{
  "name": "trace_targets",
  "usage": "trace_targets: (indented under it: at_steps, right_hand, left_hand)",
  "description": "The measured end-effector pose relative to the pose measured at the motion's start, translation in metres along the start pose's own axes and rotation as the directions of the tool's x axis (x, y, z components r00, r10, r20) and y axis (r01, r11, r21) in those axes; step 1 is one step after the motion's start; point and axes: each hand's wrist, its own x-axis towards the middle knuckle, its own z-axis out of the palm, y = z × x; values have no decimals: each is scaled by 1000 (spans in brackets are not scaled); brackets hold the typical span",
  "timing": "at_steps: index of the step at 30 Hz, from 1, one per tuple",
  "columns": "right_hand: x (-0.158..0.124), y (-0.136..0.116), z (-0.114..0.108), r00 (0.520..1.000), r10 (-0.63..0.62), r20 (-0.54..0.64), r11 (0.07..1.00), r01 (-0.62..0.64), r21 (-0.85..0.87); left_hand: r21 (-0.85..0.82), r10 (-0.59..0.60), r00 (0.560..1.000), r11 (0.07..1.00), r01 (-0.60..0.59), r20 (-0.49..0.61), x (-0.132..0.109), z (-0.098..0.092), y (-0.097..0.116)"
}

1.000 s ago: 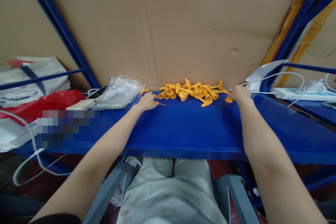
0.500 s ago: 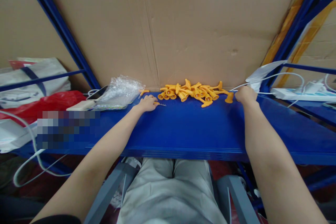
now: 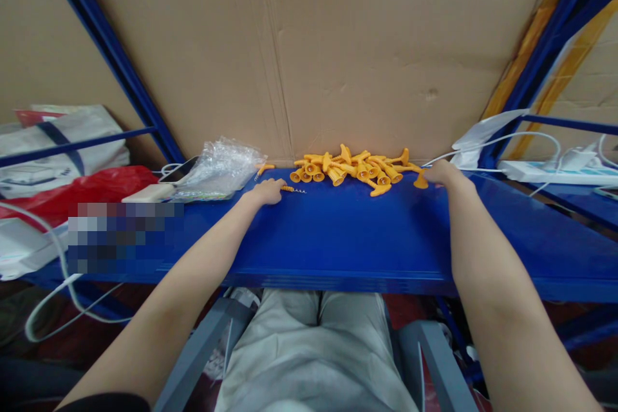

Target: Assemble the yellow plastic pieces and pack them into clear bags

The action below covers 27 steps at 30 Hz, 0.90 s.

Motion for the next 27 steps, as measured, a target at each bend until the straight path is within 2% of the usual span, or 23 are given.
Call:
trace_targets:
  at_steps: [2, 3, 4, 7, 11, 14, 17, 20, 24, 27]
  right_hand:
    - [1, -2, 6, 986, 17, 168, 999, -23, 31]
    - [1, -2, 10, 976, 16, 219, 998, -28, 51]
    - [1, -2, 13, 977, -10, 214, 997, -7, 79]
    - [3, -1, 22, 987, -74, 142, 990, 55, 130]
    - [6, -4, 22, 994, -69, 86, 997, 71, -22]
    - [1, -13, 16, 998, -67, -22, 991, 64, -116]
    - [-8, -30, 10, 982, -116, -151, 990, 102, -98]
    - [-18, -52, 9, 916, -308, -256, 951, 301, -68]
    - [-33, -83, 20, 757, -567, -326, 811, 581, -61]
    - [-42, -99, 32, 648, -687, -330, 698, 714, -52]
  left_hand:
    - [20, 26, 1000, 999, -25, -16, 2, 0, -3]
    - [31, 39, 999, 999, -38, -25, 3, 0, -4]
    - [38, 52, 998, 998, -51, -28, 4, 0, -6]
    - [24, 97, 995, 995, -97, -8, 4, -2, -7]
    - [-23, 113, 993, 993, -114, -26, 1, -2, -3]
    - [-55, 107, 987, 992, -114, -116, -1, -2, 1]
    - [-102, 80, 968, 989, -107, -239, -2, -3, 5]
    - [-154, 68, 942, 980, -125, -330, -3, -4, 9]
    - [-202, 93, 910, 961, -188, -403, -4, -5, 14]
    - [-223, 107, 902, 951, -216, -418, -6, -4, 18]
